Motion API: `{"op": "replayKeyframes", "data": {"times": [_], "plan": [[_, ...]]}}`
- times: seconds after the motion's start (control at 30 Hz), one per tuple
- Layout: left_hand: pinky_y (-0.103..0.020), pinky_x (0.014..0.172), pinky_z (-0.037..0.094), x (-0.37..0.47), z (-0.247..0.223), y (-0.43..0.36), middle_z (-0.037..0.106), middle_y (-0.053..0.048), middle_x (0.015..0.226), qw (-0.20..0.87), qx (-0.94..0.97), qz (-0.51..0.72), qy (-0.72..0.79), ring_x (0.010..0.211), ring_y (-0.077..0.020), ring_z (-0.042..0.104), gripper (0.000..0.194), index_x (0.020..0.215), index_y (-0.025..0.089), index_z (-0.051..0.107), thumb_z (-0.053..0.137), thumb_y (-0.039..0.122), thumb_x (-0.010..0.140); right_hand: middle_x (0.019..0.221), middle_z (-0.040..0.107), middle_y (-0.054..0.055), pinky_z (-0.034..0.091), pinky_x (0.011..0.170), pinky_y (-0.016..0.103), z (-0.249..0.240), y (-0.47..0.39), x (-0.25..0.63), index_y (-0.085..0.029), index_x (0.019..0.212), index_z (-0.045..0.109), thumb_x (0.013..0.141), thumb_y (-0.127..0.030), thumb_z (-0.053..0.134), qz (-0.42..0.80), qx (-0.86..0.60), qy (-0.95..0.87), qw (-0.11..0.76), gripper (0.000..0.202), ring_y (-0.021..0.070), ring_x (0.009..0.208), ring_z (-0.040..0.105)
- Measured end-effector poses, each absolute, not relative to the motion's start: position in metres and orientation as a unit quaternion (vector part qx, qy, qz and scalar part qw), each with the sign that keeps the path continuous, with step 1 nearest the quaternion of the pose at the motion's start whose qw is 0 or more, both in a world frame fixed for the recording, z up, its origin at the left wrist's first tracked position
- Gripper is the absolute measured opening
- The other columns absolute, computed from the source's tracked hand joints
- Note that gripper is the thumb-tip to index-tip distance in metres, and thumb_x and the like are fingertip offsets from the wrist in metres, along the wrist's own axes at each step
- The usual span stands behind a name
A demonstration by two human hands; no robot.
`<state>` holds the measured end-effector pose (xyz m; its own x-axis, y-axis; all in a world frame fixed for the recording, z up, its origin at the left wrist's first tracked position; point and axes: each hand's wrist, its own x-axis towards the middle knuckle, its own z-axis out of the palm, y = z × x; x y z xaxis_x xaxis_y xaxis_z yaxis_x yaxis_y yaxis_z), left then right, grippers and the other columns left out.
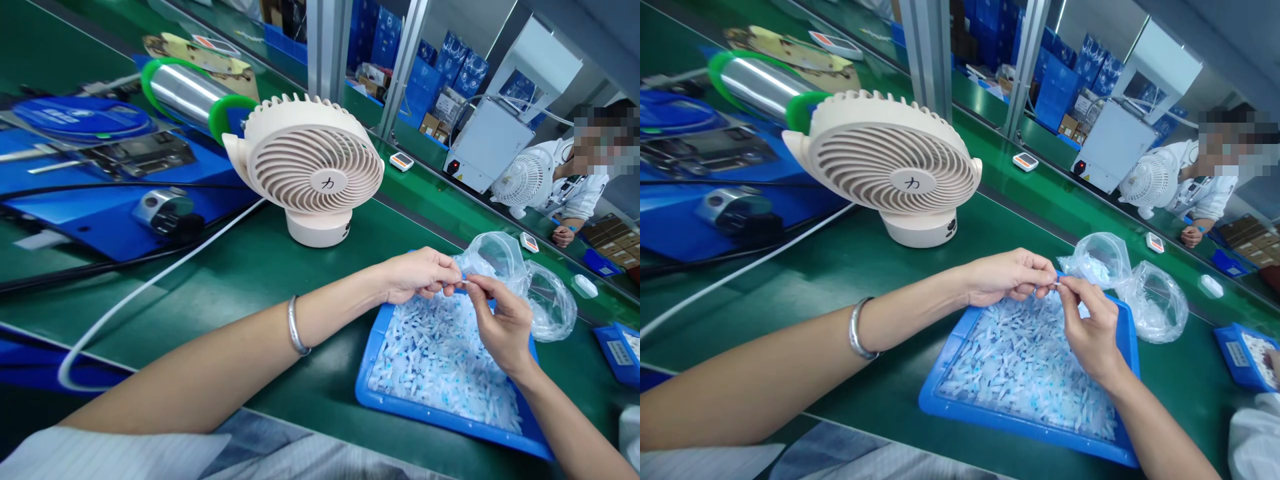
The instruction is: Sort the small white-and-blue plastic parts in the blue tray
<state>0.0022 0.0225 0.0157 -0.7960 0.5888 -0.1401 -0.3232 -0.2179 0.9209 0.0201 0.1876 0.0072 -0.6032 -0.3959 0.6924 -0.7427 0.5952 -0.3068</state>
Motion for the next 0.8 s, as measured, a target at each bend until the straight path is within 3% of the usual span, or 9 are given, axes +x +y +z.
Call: {"op": "replayKeyframes", "data": {"times": [0.33, 0.6, 0.8], "plan": [[-0.018, 0.038, 0.011, 0.0021, 0.0153, 0.0217, 0.047, 0.003, 0.049, 0.306, 0.127, 0.771, 0.544, 0.036, -0.0003, 0.023, 0.012, 0.062, 0.011, 0.050, 0.048, 0.014, 0.074, 0.073, 0.064, 0.001, 0.045, 0.057, 0.023, 0.0097, 0.1859, 0.0230, -0.017, 0.082, 0.059, 0.078, -0.015, 0.053, 0.346, 0.308, -0.851, 0.248, 0.008, 0.0113, 0.065, 0.059], [-0.020, 0.039, 0.012, 0.0055, 0.0147, 0.0234, 0.045, 0.004, 0.045, 0.297, 0.144, 0.770, 0.546, 0.036, -0.0012, 0.025, 0.018, 0.056, 0.012, 0.045, 0.046, 0.014, 0.075, 0.067, 0.061, -0.001, 0.037, 0.053, 0.023, 0.0088, 0.1860, 0.0221, -0.017, 0.083, 0.055, 0.076, -0.006, 0.053, 0.222, 0.392, -0.832, 0.324, 0.014, 0.0079, 0.055, 0.050], [-0.021, 0.039, 0.012, 0.0083, 0.0160, 0.0247, 0.043, 0.004, 0.044, 0.283, 0.148, 0.761, 0.564, 0.039, -0.0029, 0.029, 0.022, 0.053, 0.013, 0.044, 0.048, 0.017, 0.074, 0.065, 0.059, -0.001, 0.036, 0.056, 0.025, 0.0079, 0.1842, 0.0229, -0.018, 0.083, 0.053, 0.077, -0.004, 0.052, 0.170, 0.408, -0.832, 0.334, 0.015, 0.0087, 0.056, 0.050]]}}
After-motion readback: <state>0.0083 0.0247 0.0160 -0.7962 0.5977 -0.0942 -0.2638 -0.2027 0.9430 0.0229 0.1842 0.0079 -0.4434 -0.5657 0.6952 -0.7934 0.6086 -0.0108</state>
